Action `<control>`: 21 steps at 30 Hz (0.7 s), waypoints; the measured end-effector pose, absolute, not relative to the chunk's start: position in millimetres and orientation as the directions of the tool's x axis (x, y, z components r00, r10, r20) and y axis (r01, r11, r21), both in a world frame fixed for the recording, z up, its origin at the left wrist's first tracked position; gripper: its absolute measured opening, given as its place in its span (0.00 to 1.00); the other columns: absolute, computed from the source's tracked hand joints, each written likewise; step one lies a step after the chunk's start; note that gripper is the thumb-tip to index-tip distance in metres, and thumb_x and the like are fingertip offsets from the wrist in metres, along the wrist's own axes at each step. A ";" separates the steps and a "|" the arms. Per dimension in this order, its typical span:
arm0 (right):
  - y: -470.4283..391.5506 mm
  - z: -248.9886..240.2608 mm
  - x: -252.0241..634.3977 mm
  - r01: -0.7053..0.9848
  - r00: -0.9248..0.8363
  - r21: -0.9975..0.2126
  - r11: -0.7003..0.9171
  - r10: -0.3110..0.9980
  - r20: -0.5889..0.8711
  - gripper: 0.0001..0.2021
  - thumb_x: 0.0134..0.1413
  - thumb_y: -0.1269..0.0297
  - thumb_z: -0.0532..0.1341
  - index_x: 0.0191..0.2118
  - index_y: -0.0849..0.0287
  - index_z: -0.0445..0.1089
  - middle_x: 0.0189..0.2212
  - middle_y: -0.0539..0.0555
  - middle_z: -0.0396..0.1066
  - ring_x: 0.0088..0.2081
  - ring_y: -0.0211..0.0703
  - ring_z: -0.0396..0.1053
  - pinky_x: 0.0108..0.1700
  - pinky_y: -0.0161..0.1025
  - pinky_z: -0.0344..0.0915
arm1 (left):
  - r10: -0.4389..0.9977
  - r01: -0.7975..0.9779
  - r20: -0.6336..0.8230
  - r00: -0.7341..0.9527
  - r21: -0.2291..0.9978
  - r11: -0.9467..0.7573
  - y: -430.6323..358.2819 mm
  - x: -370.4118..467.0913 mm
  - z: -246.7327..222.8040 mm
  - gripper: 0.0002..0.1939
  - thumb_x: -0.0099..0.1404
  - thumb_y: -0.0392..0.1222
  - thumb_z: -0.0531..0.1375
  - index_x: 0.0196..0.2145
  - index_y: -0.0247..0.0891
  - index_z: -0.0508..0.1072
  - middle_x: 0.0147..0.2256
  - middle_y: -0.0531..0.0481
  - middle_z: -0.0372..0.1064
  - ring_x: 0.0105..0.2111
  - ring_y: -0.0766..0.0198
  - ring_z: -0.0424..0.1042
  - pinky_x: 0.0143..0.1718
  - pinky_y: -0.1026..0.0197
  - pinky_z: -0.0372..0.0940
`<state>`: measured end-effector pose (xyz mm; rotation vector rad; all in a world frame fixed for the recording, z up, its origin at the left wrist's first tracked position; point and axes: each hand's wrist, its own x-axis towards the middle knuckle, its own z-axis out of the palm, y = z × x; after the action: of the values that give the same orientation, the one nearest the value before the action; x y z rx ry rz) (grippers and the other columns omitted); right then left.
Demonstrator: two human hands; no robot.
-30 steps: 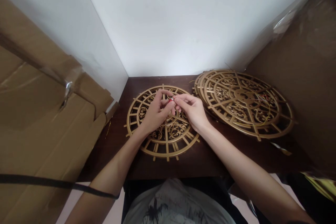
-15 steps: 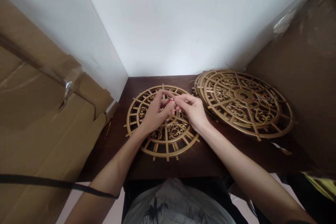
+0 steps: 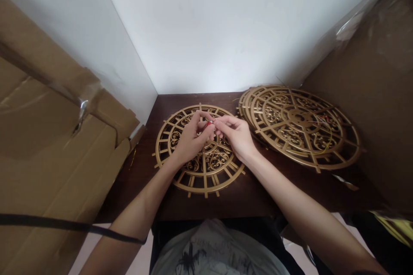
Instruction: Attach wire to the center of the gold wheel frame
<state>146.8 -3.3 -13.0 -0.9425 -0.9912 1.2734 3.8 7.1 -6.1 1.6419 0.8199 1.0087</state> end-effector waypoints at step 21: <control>-9.1 -7.1 142.1 -0.190 -0.109 -0.979 0.071 0.990 0.093 0.07 0.40 0.63 0.69 0.28 0.58 0.75 0.20 0.48 0.71 0.21 0.33 0.64 0.25 0.33 0.62 | 0.980 -0.024 0.186 0.076 0.982 -0.185 12.8 1.0 -5.2 0.07 0.62 0.42 0.57 0.34 0.40 0.59 0.17 0.60 0.58 0.16 0.73 0.57 0.19 0.71 0.53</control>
<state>142.1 -9.1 -7.1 -0.9523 -1.1913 1.3154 1.0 12.8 -5.2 1.3683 1.0442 1.2930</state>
